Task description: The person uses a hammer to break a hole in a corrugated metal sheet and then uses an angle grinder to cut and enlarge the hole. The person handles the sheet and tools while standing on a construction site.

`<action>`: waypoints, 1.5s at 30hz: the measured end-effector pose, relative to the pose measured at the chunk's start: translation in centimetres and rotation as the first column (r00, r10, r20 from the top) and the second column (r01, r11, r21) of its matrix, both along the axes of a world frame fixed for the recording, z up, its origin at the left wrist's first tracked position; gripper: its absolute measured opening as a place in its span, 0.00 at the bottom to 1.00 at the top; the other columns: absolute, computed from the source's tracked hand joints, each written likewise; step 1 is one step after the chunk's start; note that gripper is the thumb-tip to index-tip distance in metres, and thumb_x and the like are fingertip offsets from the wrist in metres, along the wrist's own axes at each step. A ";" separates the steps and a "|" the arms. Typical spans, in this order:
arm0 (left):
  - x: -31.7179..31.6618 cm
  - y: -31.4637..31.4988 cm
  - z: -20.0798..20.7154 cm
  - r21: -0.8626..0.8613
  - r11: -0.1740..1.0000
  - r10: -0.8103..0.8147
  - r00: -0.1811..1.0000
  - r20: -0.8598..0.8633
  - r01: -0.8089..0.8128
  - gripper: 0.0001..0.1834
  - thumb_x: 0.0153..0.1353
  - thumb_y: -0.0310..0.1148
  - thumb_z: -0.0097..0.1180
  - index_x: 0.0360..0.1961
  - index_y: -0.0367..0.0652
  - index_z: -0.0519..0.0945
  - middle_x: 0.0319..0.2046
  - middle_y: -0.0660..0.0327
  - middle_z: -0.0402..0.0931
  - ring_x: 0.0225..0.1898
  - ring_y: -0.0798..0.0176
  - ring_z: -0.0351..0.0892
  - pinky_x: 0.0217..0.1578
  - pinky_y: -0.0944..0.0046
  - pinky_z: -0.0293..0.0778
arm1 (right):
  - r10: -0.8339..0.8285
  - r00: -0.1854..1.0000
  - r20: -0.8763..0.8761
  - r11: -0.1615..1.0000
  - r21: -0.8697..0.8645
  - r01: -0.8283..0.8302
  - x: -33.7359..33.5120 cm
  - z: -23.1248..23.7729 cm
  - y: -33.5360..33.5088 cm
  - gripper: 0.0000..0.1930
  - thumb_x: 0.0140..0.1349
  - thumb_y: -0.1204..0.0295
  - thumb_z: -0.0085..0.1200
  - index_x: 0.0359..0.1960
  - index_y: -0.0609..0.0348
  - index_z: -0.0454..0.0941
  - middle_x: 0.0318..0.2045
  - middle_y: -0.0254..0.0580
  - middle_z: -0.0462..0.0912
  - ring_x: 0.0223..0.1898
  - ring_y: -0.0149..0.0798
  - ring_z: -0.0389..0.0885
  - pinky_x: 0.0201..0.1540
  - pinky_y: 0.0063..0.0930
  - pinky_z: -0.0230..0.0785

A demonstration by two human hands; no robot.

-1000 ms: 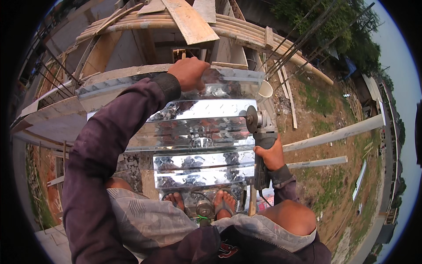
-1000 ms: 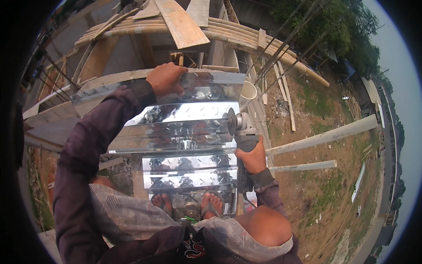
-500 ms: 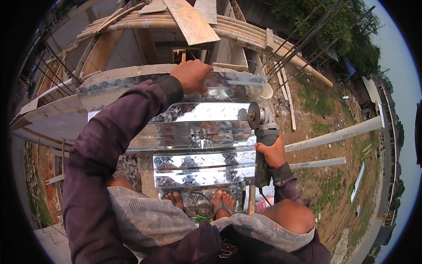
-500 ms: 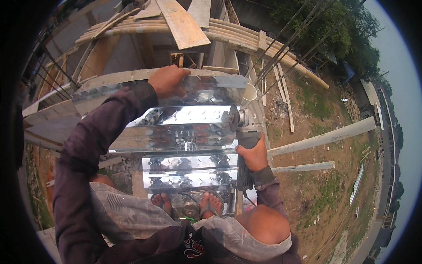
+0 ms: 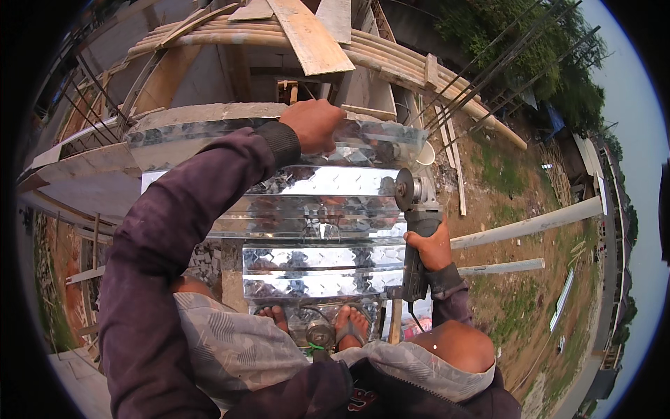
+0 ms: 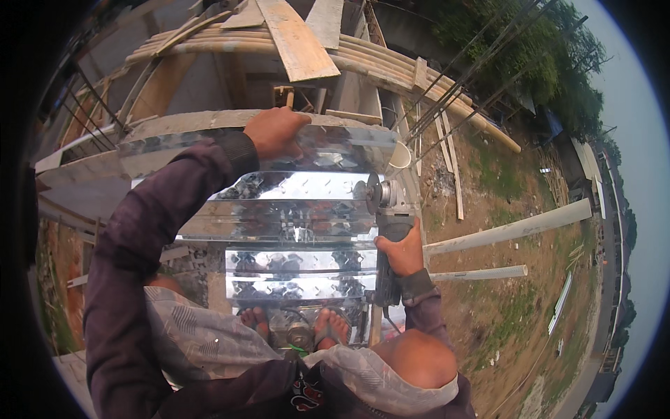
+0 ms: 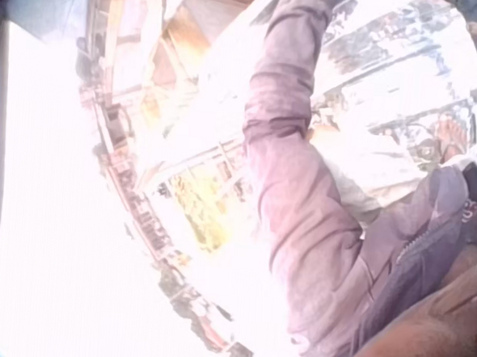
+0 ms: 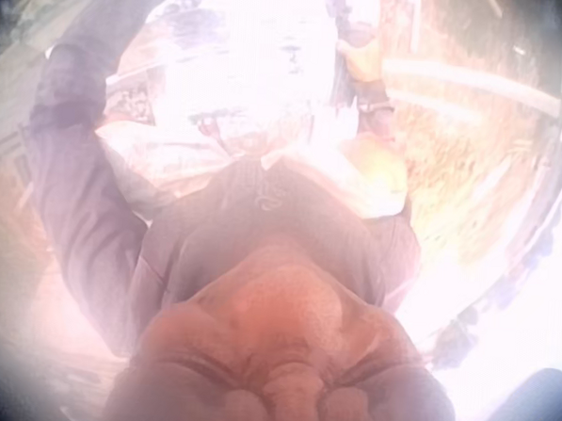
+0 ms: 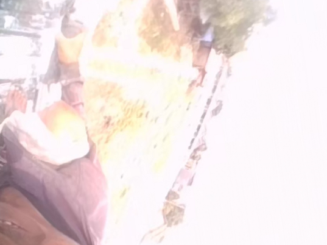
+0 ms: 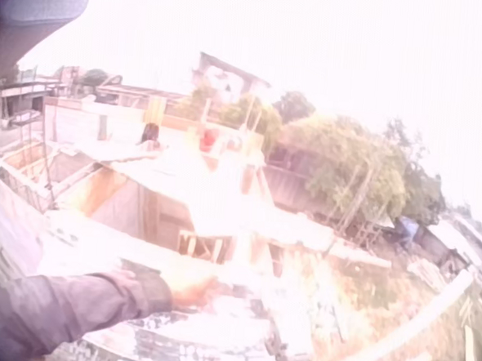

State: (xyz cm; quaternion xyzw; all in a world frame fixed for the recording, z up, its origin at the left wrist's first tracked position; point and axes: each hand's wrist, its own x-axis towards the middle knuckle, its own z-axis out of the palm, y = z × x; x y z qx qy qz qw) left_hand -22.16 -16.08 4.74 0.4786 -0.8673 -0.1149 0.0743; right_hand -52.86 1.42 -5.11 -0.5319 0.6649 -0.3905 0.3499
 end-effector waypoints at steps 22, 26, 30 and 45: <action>0.1 0.0 -0.2 0.008 1.000 0.007 1.000 -0.006 -0.007 0.20 0.45 0.31 0.70 0.42 0.39 0.82 0.37 0.44 0.82 0.44 0.41 0.83 0.46 0.47 0.78 | -0.013 0.996 0.083 1.000 0.030 0.010 0.4 0.1 -0.7 0.36 0.44 0.75 0.68 0.56 0.65 0.62 0.44 0.48 0.77 0.42 0.39 0.79 0.47 0.33 0.74; 0.1 -0.2 -1.0 -0.073 0.997 -0.019 1.000 -0.025 0.017 0.23 0.42 0.37 0.73 0.41 0.40 0.82 0.32 0.47 0.83 0.39 0.41 0.84 0.41 0.46 0.78 | -0.015 1.000 0.011 1.000 -0.026 0.015 0.1 0.3 -1.2 0.36 0.44 0.73 0.68 0.56 0.66 0.63 0.44 0.48 0.78 0.42 0.40 0.79 0.47 0.33 0.74; 0.2 -0.1 -1.3 -0.100 0.994 -0.034 0.999 -0.039 0.030 0.22 0.43 0.37 0.72 0.39 0.40 0.81 0.31 0.47 0.83 0.38 0.41 0.84 0.40 0.46 0.78 | -0.020 1.000 0.015 0.999 -0.028 0.020 0.5 0.5 -1.2 0.36 0.44 0.72 0.68 0.56 0.66 0.63 0.44 0.49 0.78 0.43 0.40 0.79 0.47 0.33 0.74; 0.1 -0.5 -1.5 -0.113 0.993 -0.038 0.999 -0.036 0.033 0.20 0.43 0.38 0.72 0.35 0.40 0.80 0.27 0.48 0.82 0.35 0.42 0.83 0.38 0.45 0.77 | -0.020 0.999 -0.034 1.000 -0.003 0.020 -0.5 -1.4 -1.2 0.38 0.43 0.69 0.69 0.55 0.69 0.63 0.44 0.53 0.80 0.43 0.45 0.82 0.47 0.35 0.75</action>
